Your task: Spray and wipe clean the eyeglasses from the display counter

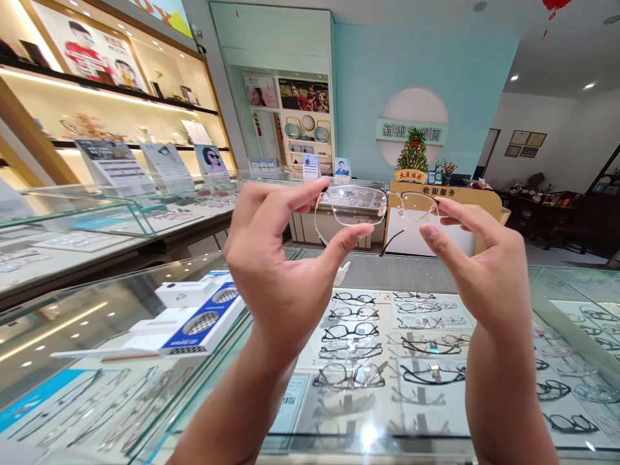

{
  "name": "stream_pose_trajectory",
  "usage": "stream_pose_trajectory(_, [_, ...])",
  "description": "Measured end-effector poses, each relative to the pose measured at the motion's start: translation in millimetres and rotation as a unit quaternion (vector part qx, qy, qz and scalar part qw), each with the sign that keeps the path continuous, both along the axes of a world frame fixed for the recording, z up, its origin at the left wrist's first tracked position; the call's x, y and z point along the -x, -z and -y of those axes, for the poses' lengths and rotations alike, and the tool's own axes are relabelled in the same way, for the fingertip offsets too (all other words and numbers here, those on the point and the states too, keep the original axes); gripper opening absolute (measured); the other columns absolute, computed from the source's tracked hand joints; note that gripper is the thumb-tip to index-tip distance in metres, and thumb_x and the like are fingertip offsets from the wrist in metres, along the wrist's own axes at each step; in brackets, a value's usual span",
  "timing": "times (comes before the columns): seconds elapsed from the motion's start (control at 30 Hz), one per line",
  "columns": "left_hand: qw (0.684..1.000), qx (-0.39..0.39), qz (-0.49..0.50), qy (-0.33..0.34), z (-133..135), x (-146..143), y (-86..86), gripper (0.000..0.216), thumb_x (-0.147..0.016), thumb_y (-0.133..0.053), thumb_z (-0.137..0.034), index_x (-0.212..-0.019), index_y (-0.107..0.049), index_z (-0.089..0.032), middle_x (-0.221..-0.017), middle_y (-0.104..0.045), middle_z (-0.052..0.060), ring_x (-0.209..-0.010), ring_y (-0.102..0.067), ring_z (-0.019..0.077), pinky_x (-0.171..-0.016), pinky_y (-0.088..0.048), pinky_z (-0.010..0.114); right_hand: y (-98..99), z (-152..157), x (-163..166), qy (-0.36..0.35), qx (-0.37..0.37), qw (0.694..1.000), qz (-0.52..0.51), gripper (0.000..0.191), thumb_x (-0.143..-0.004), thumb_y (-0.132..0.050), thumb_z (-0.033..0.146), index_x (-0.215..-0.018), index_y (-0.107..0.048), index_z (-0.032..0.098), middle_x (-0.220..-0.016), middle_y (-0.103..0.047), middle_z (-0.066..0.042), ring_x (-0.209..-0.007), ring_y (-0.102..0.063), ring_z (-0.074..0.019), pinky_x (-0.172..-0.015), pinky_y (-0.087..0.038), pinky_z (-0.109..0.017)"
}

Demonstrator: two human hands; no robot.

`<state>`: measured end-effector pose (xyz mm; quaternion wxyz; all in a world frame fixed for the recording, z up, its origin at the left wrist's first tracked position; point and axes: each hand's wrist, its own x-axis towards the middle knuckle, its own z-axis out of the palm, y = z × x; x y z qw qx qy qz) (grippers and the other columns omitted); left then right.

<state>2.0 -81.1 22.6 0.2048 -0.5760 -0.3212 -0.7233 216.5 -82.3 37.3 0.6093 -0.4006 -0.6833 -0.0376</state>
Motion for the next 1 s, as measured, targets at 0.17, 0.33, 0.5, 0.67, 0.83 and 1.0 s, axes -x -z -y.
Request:
stream_pose_trajectory(0.17, [1.0, 0.015, -0.003, -0.003, 3.2, -0.5, 0.1, 0.044, -0.083, -0.088, -0.059, -0.122, -0.078, -0.043, -0.106, -0.075, 0.006, -0.109, -0.071, 0.0358, -0.097, -0.066, 0.061, -0.2, -0.3, 0.2, -0.006, -0.001, 1.0, 0.005, 0.042, -0.092, -0.077, 0.059, -0.12, -0.082, 0.027, -0.116, -0.084, -0.009, -0.106, -0.078, -0.0276, -0.097, -0.064, -0.051])
stream_pose_trajectory(0.33, [1.0, 0.02, -0.002, -0.005, 5.1, -0.4, 0.8, 0.044, -0.083, -0.088, -0.059, -0.122, -0.078, -0.043, -0.108, -0.075, 0.005, -0.114, -0.071, 0.0364, -0.1, -0.066, 0.063, -0.7, 0.7, 0.3, -0.005, -0.005, 1.0, 0.014, 0.04, -0.093, -0.076, 0.06, -0.119, -0.082, 0.029, -0.116, -0.084, -0.009, -0.108, -0.078, -0.0284, -0.098, -0.064, -0.051])
stream_pose_trajectory(0.5, [1.0, 0.021, 0.005, 0.01, 4.5, 0.4, 1.8, 0.044, -0.082, -0.088, -0.06, -0.121, -0.078, -0.042, -0.11, -0.075, 0.006, -0.118, -0.07, 0.0372, -0.1, -0.066, 0.063, -1.0, 2.5, 0.3, -0.001, 0.0, 1.0, 0.016, 0.038, -0.093, -0.077, 0.058, -0.118, -0.083, 0.029, -0.115, -0.083, -0.008, -0.108, -0.077, -0.0285, -0.099, -0.063, -0.052])
stream_pose_trajectory(0.67, [0.998, 0.024, 0.009, 0.052, 3.6, 0.9, 1.3, 0.041, -0.084, -0.088, -0.055, -0.12, -0.078, -0.039, -0.11, -0.074, 0.005, -0.125, -0.068, 0.0369, -0.093, -0.068, 0.058, -1.2, 3.2, 0.3, 0.002, -0.01, 1.0, 0.015, 0.038, -0.093, -0.078, 0.055, -0.119, -0.083, 0.028, -0.114, -0.083, -0.008, -0.107, -0.077, -0.0278, -0.098, -0.064, -0.051])
stream_pose_trajectory(0.83, [0.999, 0.035, 0.009, 0.033, 4.3, 1.4, 0.3, 0.04, -0.083, -0.088, -0.057, -0.118, -0.078, -0.04, -0.108, -0.075, 0.004, -0.12, -0.071, 0.0367, -0.091, -0.068, 0.058, -1.4, 4.2, 0.4, 0.009, -0.017, 1.0, 0.016, 0.037, -0.093, -0.077, 0.057, -0.118, -0.082, 0.029, -0.114, -0.083, -0.008, -0.107, -0.077, -0.028, -0.098, -0.064, -0.051])
stream_pose_trajectory(1.0, [0.999, 0.045, 0.008, 0.029, 2.9, 2.8, -0.2, 0.044, -0.081, -0.088, -0.061, -0.119, -0.079, -0.04, -0.109, -0.076, 0.003, -0.118, -0.072, 0.0355, -0.098, -0.067, 0.059, -1.6, 3.6, 0.6, 0.016, -0.025, 0.999, 0.021, 0.037, -0.094, -0.075, 0.059, -0.115, -0.083, 0.03, -0.112, -0.083, -0.008, -0.107, -0.078, -0.0288, -0.099, -0.063, -0.052])
